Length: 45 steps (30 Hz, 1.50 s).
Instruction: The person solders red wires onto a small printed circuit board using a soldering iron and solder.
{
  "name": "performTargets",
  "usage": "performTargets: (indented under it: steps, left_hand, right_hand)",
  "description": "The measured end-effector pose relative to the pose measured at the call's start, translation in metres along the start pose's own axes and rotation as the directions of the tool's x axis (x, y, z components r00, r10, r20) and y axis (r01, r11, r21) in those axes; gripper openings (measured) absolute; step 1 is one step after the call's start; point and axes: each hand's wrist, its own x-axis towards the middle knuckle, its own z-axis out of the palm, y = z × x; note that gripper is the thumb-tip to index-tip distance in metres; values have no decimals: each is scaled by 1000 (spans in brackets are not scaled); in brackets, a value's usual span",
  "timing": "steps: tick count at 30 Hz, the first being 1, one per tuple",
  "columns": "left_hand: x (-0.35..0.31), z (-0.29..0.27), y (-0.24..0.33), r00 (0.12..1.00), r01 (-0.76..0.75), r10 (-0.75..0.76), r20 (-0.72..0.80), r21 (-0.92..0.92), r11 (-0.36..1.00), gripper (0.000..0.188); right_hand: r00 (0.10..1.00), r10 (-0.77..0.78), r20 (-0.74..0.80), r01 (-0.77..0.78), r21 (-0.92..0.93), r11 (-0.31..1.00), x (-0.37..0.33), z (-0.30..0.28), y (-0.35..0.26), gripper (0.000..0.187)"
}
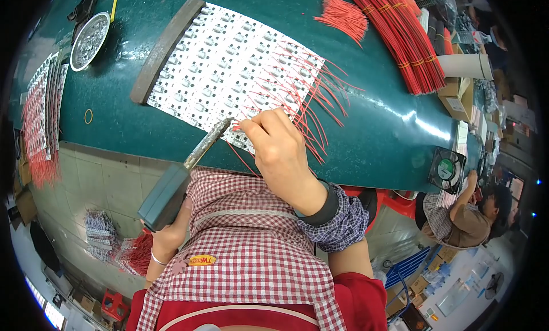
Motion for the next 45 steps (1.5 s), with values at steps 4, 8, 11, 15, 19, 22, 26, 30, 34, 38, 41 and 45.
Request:
performTargets:
  steps: [4,8,11,15,19,22,26,30,34,38,41,45]
  left_hand:
    - [3,0,2,1000,16,-16,12,-15,1000,21]
    - [6,-1,5,1000,7,-8,18,20,1000,18]
    - [7,0,7,1000,17,-17,4,7,1000,17]
    - [6,-1,5,1000,-6,6,4,10,1000,16]
    - [-2,-1,-3,1000,5,-5,11,20,1000,19]
    - [-10,-2,-6,996,92,-93,-8,-65,994,21]
    - [-12,-4,-7,996,90,-91,-20,-52,995,24]
    - [-13,-3,-6,995,93,-95,-26,-75,993,27]
    - [-14,-2,-8,996,82,-85,-31,-66,994,28]
    - [-16,-2,-10,996,90,-92,-23,-72,993,27]
    - [-15,-2,-9,996,86,-88,-26,-65,994,26]
    - [-10,-3,-5,1000,19,-19,-22,-16,1000,24]
  right_hand:
    - [1000,6,4,-6,-16,1000,0,0,0,30]
    - [1000,8,12,-7,-27,1000,-1,1,-1,30]
    - [1000,9,11,-9,-28,1000,-1,1,-1,30]
    - [1000,9,21,-9,-32,999,-1,1,-1,31]
    - [1000,10,21,-9,-42,999,-1,1,-1,31]
    - [1000,8,17,-7,-48,999,0,1,-1,31]
    - [1000,6,26,-5,-47,999,0,0,-2,31]
    - [999,18,30,-17,-53,998,2,-1,-4,29]
    - [998,-23,-59,18,-84,996,-1,0,-10,25]
    - [993,-33,-117,30,-28,999,-6,8,-17,22]
    - [994,3,-108,-4,-13,1000,-10,13,-18,23]
    - [994,2,-110,-3,-8,1000,-13,16,-17,23]
